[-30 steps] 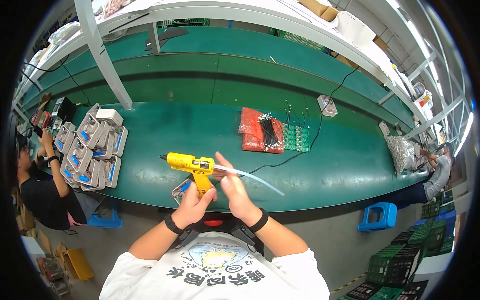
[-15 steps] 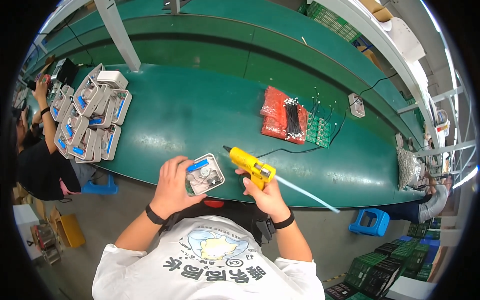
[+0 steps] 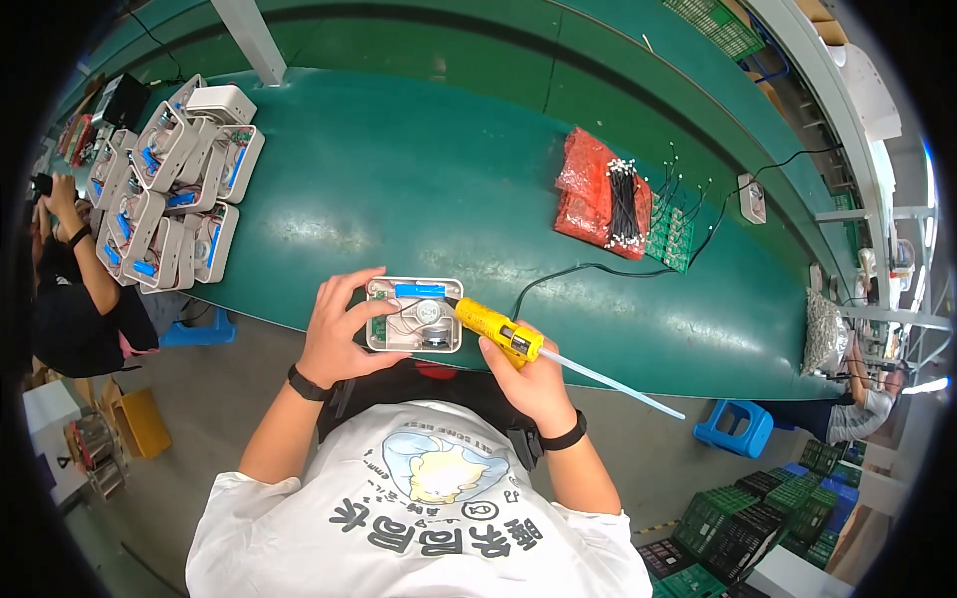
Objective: The person picks up a battery and places it into a plastic housing, then applies adhesive using a glue gun. They repeat this process for several housings, pausing once to insert a new glue stick into the glue gun.
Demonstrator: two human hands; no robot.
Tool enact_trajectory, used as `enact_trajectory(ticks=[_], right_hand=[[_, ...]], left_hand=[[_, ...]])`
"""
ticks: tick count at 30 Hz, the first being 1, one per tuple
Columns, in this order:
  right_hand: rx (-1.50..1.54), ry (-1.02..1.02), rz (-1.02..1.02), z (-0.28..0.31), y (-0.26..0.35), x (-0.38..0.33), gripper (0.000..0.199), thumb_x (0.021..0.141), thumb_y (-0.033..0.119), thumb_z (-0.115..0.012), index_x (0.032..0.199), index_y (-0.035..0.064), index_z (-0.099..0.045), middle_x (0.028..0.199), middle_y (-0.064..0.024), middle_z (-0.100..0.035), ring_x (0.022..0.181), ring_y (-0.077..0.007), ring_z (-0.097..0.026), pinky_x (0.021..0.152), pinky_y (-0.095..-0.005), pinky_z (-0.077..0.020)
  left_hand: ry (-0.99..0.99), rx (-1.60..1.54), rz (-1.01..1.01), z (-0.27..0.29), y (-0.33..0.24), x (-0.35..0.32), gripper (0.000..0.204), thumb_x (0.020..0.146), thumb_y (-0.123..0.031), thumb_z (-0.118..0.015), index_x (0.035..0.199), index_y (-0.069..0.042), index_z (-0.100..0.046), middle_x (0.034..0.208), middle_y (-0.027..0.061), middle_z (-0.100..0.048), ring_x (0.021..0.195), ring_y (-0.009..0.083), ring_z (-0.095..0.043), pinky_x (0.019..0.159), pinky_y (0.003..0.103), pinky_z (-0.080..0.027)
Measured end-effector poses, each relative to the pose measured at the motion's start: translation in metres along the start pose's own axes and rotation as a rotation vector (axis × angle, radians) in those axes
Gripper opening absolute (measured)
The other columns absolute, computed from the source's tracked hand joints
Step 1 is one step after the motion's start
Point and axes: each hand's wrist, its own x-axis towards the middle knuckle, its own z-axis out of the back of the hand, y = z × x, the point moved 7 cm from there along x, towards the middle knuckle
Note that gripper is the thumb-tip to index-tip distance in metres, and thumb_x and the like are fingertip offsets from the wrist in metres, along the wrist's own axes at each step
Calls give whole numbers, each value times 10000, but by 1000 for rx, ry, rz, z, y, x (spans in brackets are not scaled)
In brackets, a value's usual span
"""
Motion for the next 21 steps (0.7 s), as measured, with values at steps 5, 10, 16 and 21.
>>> enact_trajectory(ticks=[5, 10, 16, 21], right_hand=[[-81, 5, -4, -1, 8, 3, 175, 1028, 153, -809, 1087, -8, -773, 854, -72, -721, 728, -179, -666, 660, -344, -521], [-155, -41, 139, -3, 17, 1, 169, 1018, 152, -813, 1060, -8, -777, 847, -97, -712, 714, -216, -671, 657, -346, -519], [-161, -63, 84, 4, 19, -3, 183, 1012, 159, -816, 1074, -11, -784, 862, -122, -726, 719, -260, -694, 661, -365, -530], [-175, -101, 122, 1, 28, 6, 205, 1016, 175, -819, 1093, -12, -786, 868, -114, -739, 726, -239, -703, 668, -368, -537]], left_hand=[[-13, -10, -17, -1, 3, -2, 554, 644, -342, -1024, 1121, -193, -783, 1542, 126, -642, 1274, 370, -635, 1064, 502, -496], [-21, -26, -8, -1, 3, -2, 546, 644, -343, -1027, 1119, -198, -803, 1542, 127, -646, 1287, 369, -636, 1074, 500, -493], [-22, -55, 0, 2, 2, 0, 550, 645, -346, -1029, 1132, -204, -818, 1546, 127, -649, 1304, 352, -642, 1080, 489, -487], [-1, -51, 19, -1, 6, -2, 537, 648, -346, -1028, 1124, -205, -822, 1553, 125, -651, 1309, 338, -649, 1088, 474, -479]])
